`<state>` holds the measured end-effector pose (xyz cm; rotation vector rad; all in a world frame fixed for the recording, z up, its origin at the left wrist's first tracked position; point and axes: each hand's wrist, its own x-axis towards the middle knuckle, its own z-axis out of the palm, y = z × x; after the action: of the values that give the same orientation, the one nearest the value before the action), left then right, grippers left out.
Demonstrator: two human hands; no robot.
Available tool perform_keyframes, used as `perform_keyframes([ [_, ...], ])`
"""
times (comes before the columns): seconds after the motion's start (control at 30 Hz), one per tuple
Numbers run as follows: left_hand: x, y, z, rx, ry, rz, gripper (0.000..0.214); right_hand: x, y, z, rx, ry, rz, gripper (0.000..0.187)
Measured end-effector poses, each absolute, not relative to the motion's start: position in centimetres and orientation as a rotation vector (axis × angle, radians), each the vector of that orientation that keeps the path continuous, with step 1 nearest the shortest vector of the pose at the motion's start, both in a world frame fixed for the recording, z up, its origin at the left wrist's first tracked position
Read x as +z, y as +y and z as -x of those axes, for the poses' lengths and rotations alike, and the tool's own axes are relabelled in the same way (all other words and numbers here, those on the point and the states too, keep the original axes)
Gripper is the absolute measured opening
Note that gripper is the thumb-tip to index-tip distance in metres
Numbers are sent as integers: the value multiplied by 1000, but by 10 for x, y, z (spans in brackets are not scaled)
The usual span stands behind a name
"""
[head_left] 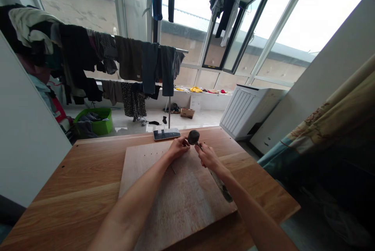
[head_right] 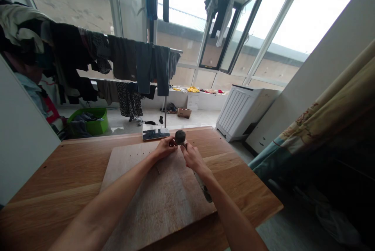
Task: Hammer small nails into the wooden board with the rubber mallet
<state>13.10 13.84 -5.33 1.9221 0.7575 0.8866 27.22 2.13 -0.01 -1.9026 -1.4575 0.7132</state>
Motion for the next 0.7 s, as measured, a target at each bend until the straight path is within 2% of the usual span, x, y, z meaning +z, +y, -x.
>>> perform_keyframes([
  [0.13,-47,145,-127,816,744,-1890,46,-4,22,-281,668,-1434,1967,31],
  [0.2,-38,150,-122,763,769,-1892,48,-9,21,-285,659,-1441,2021,30],
  [0.43,6,152,-81,266,763,-2202,14,-20,17,-289,518,-1513,2177,28],
  [0.57,20,134,-62,201,799,-2394,4,-20,18,-290,468,-1564,2226,31],
  [0.63,21,122,-56,168,811,-2436,3,-20,18,-290,447,-1585,2243,32],
  [0.7,20,113,-51,44,815,-2520,12,-21,19,-291,426,-1609,2254,33],
])
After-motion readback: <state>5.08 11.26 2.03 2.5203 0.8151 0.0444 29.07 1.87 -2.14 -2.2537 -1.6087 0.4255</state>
